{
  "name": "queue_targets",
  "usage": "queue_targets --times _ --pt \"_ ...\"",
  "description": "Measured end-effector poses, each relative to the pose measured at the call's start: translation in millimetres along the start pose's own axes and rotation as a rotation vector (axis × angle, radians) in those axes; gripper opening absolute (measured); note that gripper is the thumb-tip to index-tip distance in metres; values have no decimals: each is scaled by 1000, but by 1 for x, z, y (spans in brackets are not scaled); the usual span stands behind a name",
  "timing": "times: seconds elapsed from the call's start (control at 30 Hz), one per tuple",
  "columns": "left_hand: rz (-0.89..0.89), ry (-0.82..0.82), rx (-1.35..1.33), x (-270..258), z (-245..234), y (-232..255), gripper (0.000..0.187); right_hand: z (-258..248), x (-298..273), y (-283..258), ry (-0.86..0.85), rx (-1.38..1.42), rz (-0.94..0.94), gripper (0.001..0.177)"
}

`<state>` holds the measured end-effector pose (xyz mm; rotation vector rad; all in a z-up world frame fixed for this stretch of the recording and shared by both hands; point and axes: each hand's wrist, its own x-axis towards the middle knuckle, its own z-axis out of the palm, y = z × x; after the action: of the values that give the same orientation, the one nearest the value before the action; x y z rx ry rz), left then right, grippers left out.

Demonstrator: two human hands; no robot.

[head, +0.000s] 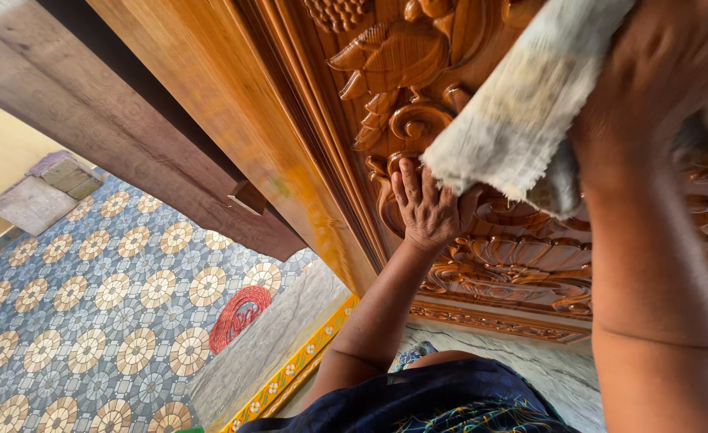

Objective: The person wipes a carved wooden door with a cloth, moving the cloth over the intricate carvings. Another person mops the floor in the background.

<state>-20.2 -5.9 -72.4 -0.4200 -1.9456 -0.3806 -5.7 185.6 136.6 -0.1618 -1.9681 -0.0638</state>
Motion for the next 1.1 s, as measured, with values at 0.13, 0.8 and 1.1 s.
queue_targets --times 0.13,0.8,1.1 --pt "49 20 -45 -11 3 -11 76 9 -21 -8 4 -116 0 54" --pt "-38 19 -372 -21 -54 2 44 91 -183 -9 65 44 -155 63" --pt "262 9 -481 -89 -73 56 39 134 -263 -12 90 -89 -218 54"
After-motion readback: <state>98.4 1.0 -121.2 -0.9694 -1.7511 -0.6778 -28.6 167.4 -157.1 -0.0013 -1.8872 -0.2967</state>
